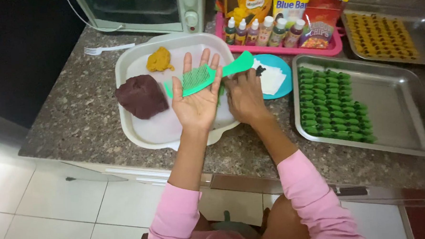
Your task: Shaping and texturing small pieces of green dough using a ridged plastic tool
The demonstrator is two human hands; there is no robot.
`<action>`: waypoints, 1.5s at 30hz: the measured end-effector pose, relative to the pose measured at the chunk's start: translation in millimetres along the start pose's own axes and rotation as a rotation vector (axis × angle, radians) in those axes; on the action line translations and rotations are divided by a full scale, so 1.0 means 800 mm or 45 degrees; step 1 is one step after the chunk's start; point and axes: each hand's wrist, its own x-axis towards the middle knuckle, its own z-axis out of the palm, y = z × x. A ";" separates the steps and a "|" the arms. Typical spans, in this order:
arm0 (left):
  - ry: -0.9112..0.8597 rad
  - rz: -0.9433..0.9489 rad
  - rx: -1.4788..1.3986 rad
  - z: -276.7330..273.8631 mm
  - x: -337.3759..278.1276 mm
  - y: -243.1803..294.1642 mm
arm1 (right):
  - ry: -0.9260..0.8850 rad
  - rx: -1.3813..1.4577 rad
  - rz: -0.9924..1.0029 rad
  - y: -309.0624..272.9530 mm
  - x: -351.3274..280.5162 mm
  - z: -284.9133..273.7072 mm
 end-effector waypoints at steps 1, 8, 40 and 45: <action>0.002 -0.007 0.016 -0.001 0.000 0.000 | 0.034 -0.008 -0.013 -0.001 0.000 0.001; -0.002 -0.007 0.056 0.005 -0.001 -0.005 | 0.069 0.034 -0.017 -0.003 0.003 -0.008; 0.001 -0.008 0.088 0.006 0.000 -0.005 | -0.019 0.162 0.012 0.019 -0.008 0.006; -0.017 0.002 0.101 0.003 0.002 -0.003 | -0.051 0.168 0.007 0.012 -0.007 -0.002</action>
